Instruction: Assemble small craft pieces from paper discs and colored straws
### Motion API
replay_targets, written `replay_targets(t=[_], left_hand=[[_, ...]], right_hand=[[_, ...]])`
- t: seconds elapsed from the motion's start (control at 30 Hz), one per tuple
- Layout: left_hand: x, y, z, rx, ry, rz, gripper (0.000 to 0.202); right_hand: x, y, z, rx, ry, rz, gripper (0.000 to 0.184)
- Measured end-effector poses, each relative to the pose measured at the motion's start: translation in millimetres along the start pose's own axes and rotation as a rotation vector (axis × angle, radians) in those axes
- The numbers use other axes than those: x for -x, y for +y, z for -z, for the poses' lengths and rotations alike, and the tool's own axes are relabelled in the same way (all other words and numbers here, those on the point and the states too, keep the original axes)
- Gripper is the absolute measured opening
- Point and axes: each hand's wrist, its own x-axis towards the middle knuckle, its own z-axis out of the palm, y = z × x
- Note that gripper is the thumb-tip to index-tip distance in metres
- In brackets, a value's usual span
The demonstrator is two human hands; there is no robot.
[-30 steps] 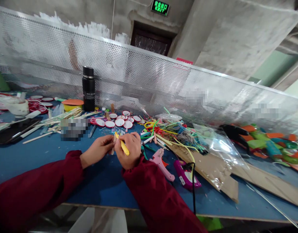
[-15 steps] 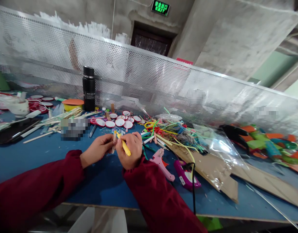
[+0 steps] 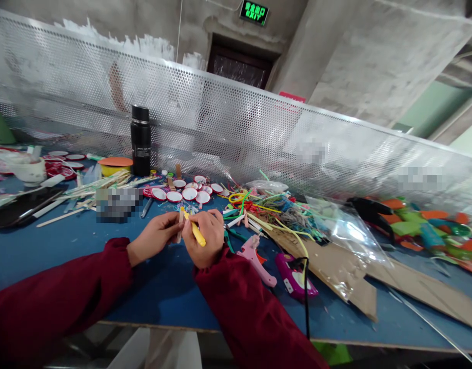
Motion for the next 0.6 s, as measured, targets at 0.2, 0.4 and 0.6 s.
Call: replay_targets(t=[0.2,0.4,0.6], left_hand=[[0.1,-2.9,-0.1,-0.009,-0.012,-0.006,0.032],[0.7,-4.4,0.2,-0.028,-0.017,-0.012,0.032],[1.3,-4.0,-0.8,-0.023,-0.031,-0.010,0.030]], right_hand=[[-0.8,0.1,0.4,-0.013,0.006,0.001,0.006],[0.1,0.7,0.4,-0.016,0.013,-0.013,0.005],[1.4,-1.1,-1.1,-0.024,-0.001,-0.004,0.006]])
